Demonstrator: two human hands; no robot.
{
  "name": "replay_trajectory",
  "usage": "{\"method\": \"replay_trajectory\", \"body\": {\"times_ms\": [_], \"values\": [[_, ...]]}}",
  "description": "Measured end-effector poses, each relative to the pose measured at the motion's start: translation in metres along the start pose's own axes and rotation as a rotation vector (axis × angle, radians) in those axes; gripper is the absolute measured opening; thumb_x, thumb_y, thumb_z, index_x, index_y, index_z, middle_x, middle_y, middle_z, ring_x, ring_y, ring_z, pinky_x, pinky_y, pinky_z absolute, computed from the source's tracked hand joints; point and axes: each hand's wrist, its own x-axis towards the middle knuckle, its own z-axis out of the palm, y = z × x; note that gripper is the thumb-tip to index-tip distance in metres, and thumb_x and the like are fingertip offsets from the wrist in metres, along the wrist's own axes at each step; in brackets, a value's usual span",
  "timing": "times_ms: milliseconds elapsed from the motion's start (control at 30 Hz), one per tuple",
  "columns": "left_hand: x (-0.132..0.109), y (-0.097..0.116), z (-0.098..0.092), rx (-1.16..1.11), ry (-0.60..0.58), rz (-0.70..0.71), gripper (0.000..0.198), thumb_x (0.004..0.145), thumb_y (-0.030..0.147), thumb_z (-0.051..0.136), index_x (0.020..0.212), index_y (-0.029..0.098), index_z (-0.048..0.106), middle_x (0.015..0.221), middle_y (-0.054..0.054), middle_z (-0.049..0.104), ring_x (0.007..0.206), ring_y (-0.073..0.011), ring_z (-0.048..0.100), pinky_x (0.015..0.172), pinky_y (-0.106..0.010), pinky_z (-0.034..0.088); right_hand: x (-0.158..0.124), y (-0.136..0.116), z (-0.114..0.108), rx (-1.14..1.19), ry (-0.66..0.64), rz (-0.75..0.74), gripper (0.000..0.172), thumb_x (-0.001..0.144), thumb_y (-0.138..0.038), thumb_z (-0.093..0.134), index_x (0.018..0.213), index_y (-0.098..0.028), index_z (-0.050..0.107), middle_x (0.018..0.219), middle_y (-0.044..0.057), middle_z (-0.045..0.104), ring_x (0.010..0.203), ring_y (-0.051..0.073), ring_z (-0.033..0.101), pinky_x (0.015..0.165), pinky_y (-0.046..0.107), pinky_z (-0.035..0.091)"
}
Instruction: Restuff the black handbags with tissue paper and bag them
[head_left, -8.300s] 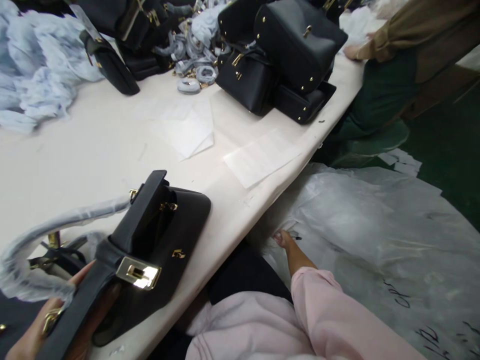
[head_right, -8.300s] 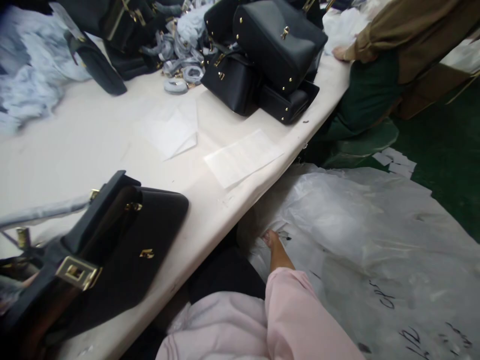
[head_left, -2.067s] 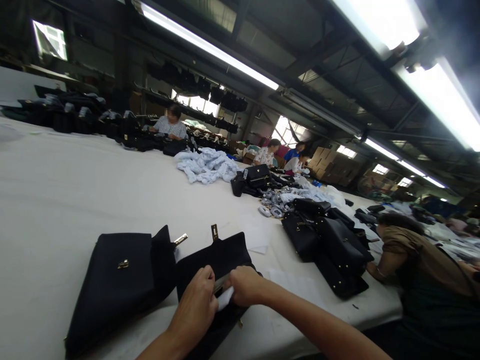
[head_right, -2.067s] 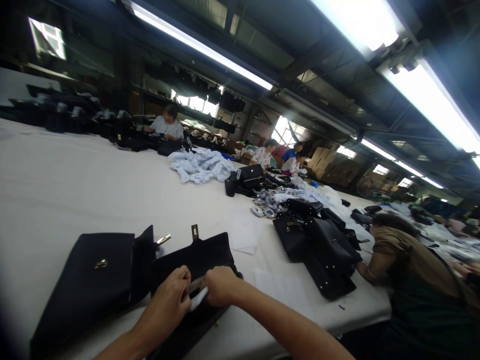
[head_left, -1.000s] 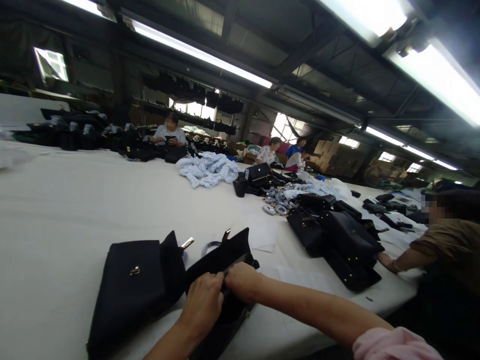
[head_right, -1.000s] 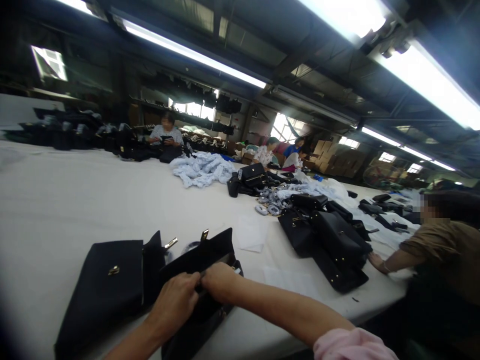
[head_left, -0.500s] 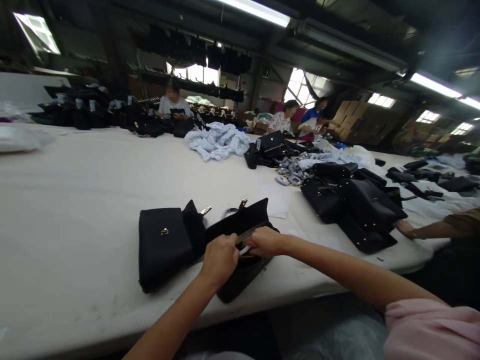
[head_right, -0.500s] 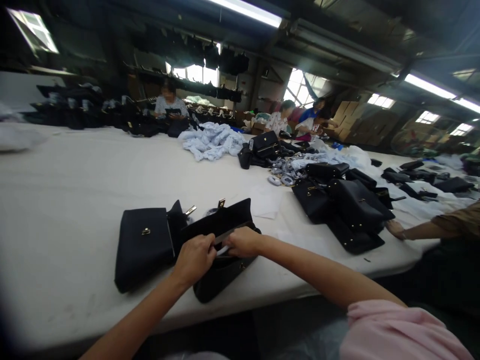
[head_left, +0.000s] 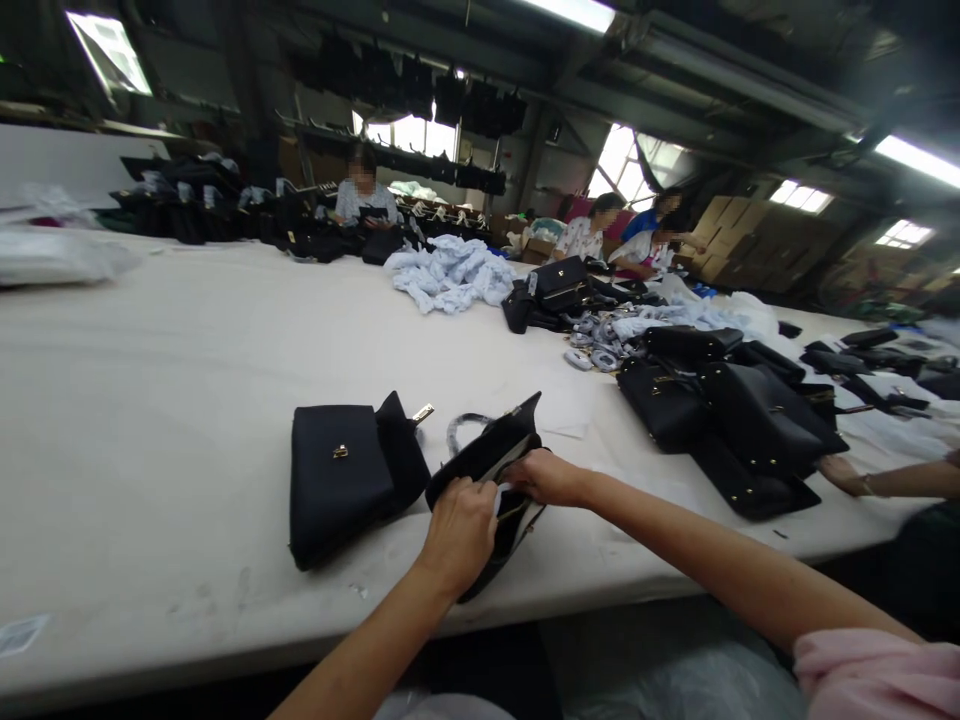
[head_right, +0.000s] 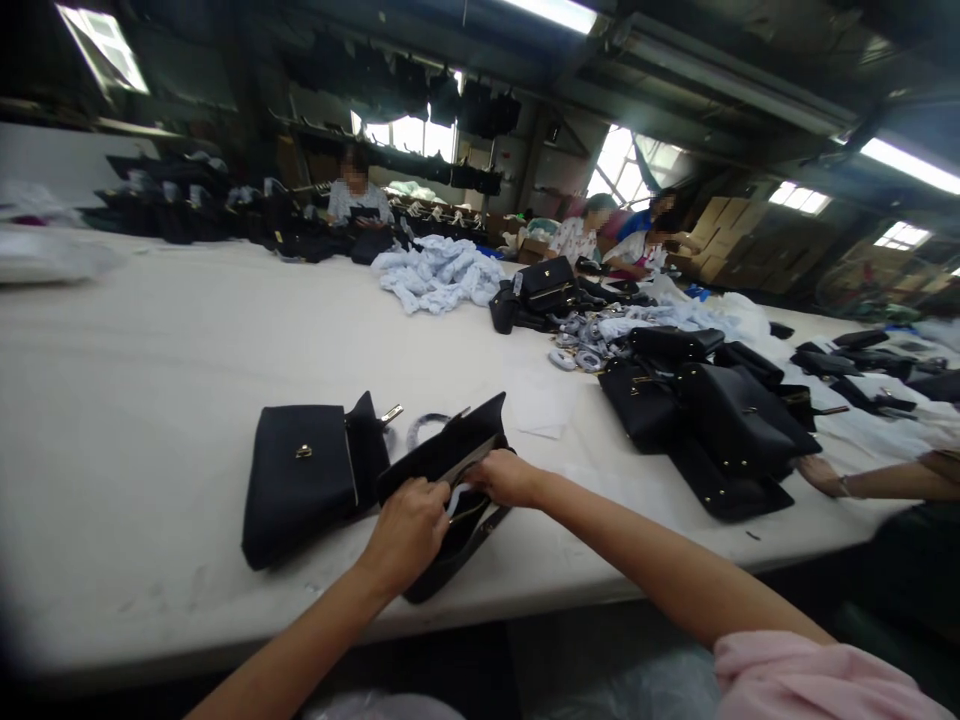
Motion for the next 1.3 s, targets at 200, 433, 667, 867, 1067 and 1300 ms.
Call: {"method": "replay_trajectory", "body": {"times_ms": [200,433,667,867,1067,1300], "values": [[0.003,0.005,-0.006,-0.023,0.094,0.044,0.029,0.084,0.001,0.036,0.099,0.015,0.057,0.106,-0.011,0.056,0.103,-0.0255,0.049,0.091,-0.039,0.044,-0.026,-0.011,0.004,0.088,0.184,0.086,0.017,0.088,-0.022,0.057,0.097,-0.019,0.071,0.094,0.006,0.073,0.088,0.020,0.066,0.079,0.028,0.047],[0.036,0.026,0.003,-0.134,0.077,0.112,0.021,0.088,0.010,0.045,0.105,0.016,0.055,0.106,-0.009,0.053,0.102,-0.0237,0.048,0.091,-0.037,0.044,-0.079,-0.002,0.031,0.590,0.848,0.410,0.027,0.090,-0.037,0.055,0.109,-0.022,0.069,0.119,0.007,0.066,0.110,0.022,0.061,0.088,0.034,0.053],[0.066,0.027,0.015,-0.170,0.027,0.077,0.007,0.092,0.020,0.051,0.093,0.018,0.058,0.099,-0.005,0.061,0.098,-0.0205,0.055,0.086,-0.031,0.043,-0.077,0.001,0.041,0.500,0.818,0.520,0.034,0.092,-0.041,0.049,0.111,-0.020,0.067,0.110,0.009,0.061,0.071,0.014,0.060,0.064,0.027,0.051],[0.057,0.036,0.021,-0.153,-0.058,0.034,0.027,0.096,0.018,0.037,0.094,0.017,0.064,0.090,-0.007,0.071,0.085,-0.0219,0.067,0.072,-0.029,0.045,-0.055,0.009,0.008,0.468,0.343,0.731,0.018,0.074,-0.033,0.069,0.067,-0.017,0.073,0.068,0.004,0.059,0.073,0.019,0.055,0.063,0.027,0.037],[0.064,0.034,0.020,-0.094,-0.161,-0.010,0.035,0.092,0.014,0.035,0.093,0.019,0.069,0.093,-0.010,0.073,0.090,-0.0242,0.069,0.071,-0.028,0.047,-0.051,0.023,0.005,0.863,0.312,0.733,0.009,0.065,-0.021,0.067,0.061,-0.015,0.072,0.043,-0.005,0.045,0.044,0.006,0.034,0.043,0.020,0.022],[0.076,0.069,0.033,-0.035,-0.278,0.010,0.032,0.087,0.014,0.042,0.088,0.018,0.074,0.089,-0.016,0.073,0.092,-0.0302,0.068,0.079,-0.037,0.051,-0.080,0.020,0.011,1.187,0.232,0.743,0.011,0.063,-0.021,0.063,0.057,-0.014,0.069,0.035,-0.008,0.035,0.033,0.004,0.020,0.035,0.020,0.009]]}}
